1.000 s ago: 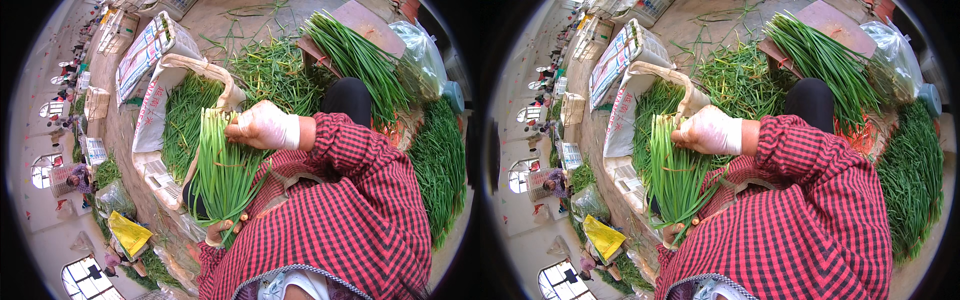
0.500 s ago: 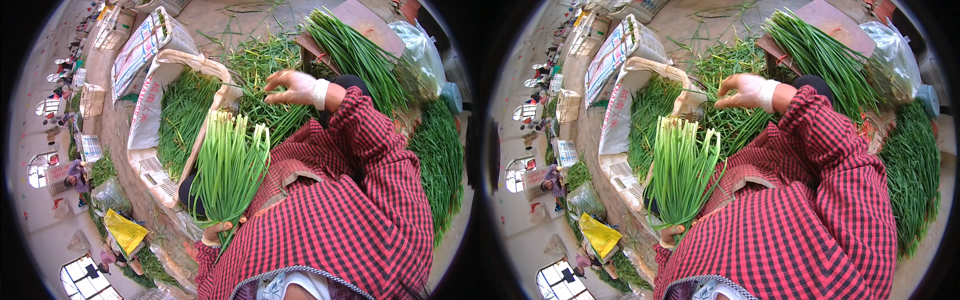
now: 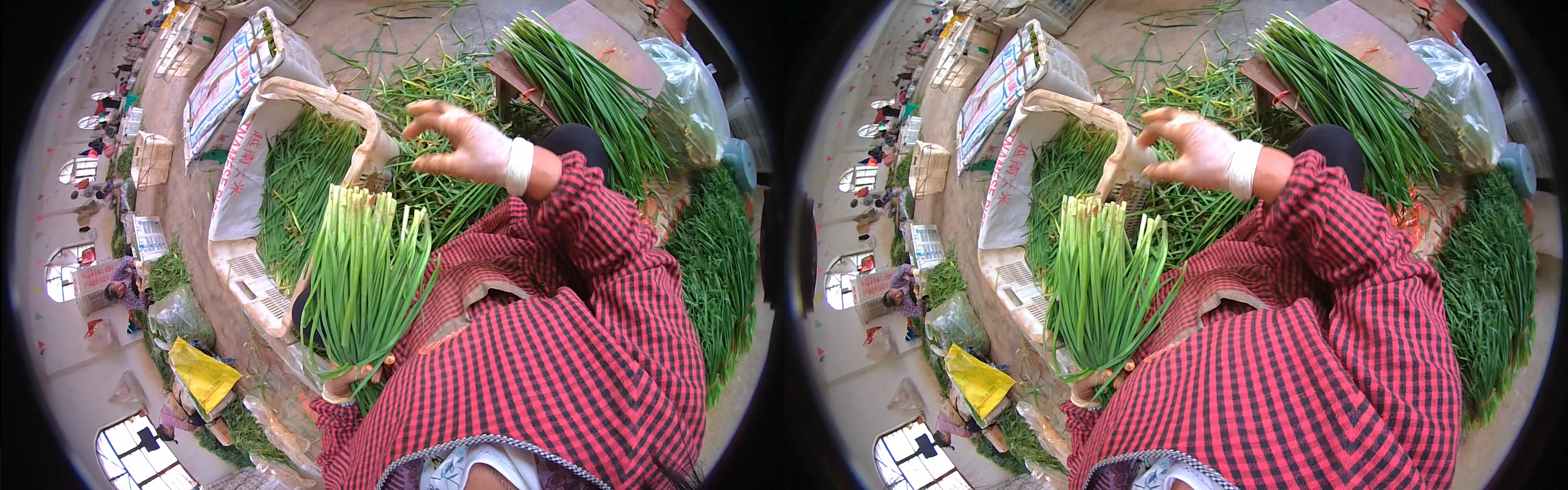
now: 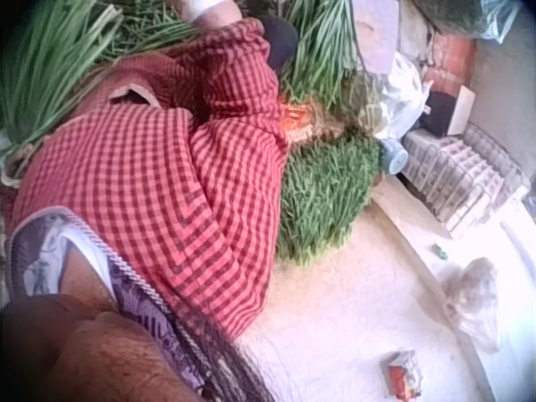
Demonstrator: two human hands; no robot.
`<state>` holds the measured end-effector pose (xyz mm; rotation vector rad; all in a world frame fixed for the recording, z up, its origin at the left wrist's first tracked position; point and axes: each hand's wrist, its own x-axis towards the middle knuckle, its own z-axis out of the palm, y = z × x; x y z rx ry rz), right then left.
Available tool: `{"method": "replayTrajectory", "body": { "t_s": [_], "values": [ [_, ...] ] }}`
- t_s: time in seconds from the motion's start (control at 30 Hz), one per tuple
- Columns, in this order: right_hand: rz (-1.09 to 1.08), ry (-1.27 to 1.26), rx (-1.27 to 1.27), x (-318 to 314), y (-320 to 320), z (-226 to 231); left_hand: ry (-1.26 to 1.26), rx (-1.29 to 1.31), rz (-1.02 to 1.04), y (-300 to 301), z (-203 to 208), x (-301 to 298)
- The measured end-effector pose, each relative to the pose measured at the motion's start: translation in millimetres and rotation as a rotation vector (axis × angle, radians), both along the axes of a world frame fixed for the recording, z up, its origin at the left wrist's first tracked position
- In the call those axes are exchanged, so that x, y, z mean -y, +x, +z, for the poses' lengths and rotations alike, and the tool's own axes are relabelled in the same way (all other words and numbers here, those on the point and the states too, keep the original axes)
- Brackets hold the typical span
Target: The person sorts a bundle of green onions by hand, removes damaged leaves, and ties the bundle with a red string. Then, the person moves a full basket of sorted onions, takes a new bundle of onions, and repeats the cleaning process by stripping off loose outer layers.
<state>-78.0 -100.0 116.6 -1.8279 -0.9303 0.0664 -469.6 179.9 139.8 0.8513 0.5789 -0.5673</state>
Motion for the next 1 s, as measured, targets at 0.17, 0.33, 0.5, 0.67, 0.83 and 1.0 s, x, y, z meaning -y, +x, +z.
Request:
{"method": "replayTrajectory", "body": {
  "t_s": [0.17, 0.33, 0.5, 0.67, 0.83, 1.0],
  "values": [
    [0.457, 0.142, -0.318, -39, -38, -5, 0.474, 0.203, -0.063, 31, 20, 23],
    [0.574, 0.544, -1.222, -41, -55, -50, 0.986, 0.314, -0.327, 53, 58, 31],
    [0.248, -0.08, 0.165, -14, -54, -54, 1.074, 0.249, -0.383, 49, 61, 34],
    [-0.039, -0.036, -0.245, 17, -15, -47, 1.234, 0.318, -0.41, 52, 53, 37],
    [0.313, -0.416, -0.254, 10, -47, 17, 1.351, 0.368, -0.455, 61, 53, 42],
    [0.319, -0.305, -0.102, 15, -53, -12, 1.392, 0.396, -0.488, 47, 42, 33]
  ]
}}
